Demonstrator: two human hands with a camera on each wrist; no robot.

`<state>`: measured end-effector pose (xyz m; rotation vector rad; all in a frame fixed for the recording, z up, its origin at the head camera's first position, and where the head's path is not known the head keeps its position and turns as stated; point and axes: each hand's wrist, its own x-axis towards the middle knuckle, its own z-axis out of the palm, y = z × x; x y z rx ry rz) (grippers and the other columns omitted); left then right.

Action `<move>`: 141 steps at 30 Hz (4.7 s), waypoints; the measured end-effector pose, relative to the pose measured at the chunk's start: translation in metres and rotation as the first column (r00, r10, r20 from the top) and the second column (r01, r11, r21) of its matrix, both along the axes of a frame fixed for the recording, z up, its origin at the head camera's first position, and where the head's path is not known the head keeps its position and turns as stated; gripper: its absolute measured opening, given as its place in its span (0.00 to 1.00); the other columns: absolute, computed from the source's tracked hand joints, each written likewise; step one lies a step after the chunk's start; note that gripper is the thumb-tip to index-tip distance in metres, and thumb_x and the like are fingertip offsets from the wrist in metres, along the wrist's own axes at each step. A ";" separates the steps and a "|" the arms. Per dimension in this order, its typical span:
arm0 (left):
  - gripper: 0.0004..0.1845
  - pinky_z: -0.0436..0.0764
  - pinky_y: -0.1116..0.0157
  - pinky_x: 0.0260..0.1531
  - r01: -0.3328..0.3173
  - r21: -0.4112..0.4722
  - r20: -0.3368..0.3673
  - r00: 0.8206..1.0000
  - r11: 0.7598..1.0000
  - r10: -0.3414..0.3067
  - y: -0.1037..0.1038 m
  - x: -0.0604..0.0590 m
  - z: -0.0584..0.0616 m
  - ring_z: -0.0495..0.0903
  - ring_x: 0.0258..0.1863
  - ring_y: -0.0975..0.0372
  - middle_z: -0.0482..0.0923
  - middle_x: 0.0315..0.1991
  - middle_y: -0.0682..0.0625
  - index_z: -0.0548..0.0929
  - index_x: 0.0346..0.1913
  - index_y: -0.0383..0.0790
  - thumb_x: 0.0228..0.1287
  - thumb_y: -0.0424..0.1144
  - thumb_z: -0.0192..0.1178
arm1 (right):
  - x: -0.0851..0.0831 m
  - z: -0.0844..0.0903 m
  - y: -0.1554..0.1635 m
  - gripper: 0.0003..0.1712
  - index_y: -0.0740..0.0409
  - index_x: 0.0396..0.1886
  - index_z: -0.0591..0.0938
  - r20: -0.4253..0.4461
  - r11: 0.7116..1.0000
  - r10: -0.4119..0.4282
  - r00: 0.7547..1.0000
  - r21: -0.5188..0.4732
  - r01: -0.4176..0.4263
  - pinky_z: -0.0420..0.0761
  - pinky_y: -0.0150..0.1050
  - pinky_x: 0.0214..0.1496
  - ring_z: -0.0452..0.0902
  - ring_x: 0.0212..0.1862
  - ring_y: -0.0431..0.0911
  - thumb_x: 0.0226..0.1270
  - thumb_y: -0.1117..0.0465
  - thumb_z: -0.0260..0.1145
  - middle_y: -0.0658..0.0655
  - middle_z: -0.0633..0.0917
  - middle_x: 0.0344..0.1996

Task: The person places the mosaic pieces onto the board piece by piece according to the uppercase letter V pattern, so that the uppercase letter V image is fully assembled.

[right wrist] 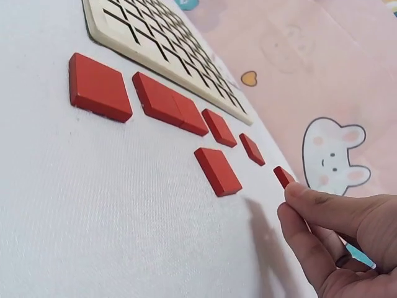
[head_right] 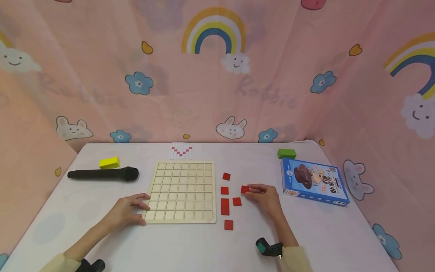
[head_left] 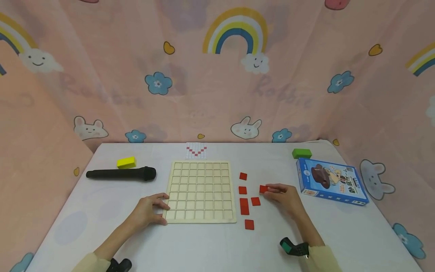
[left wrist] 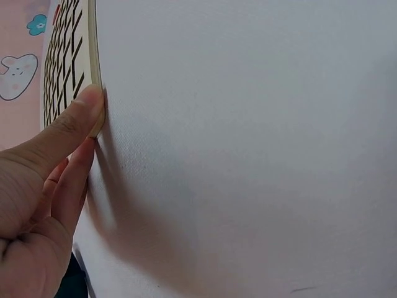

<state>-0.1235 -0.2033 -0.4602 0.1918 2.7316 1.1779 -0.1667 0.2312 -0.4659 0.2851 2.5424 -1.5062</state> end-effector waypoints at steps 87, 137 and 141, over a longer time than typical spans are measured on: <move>0.20 0.68 0.49 0.62 0.006 0.013 -0.014 1.000 1.000 -0.006 0.003 0.003 0.003 0.73 0.59 0.45 0.79 0.54 0.43 0.86 0.31 0.39 0.27 0.26 0.79 | 0.026 -0.011 -0.169 0.12 0.65 0.34 0.84 -0.237 0.962 0.264 0.935 -0.002 -0.272 0.80 0.27 0.31 0.77 0.25 0.39 0.48 0.68 0.76 0.50 0.80 0.23; 0.19 0.67 0.48 0.62 0.008 0.014 -0.023 1.000 1.000 -0.008 0.003 0.000 0.004 0.73 0.59 0.45 0.78 0.54 0.41 0.85 0.30 0.39 0.28 0.26 0.78 | 0.031 0.012 -0.037 0.18 0.61 0.51 0.82 -0.064 0.997 0.068 0.996 -0.032 -0.070 0.82 0.44 0.50 0.81 0.48 0.55 0.61 0.67 0.68 0.62 0.82 0.50; 0.19 0.67 0.47 0.62 0.007 0.012 -0.021 1.000 1.000 -0.007 0.002 0.001 0.003 0.74 0.59 0.45 0.78 0.54 0.41 0.85 0.30 0.39 0.28 0.26 0.78 | 0.029 0.009 -0.020 0.19 0.62 0.53 0.81 -0.071 0.996 0.089 0.993 -0.001 -0.090 0.81 0.45 0.53 0.80 0.52 0.57 0.62 0.66 0.67 0.64 0.80 0.53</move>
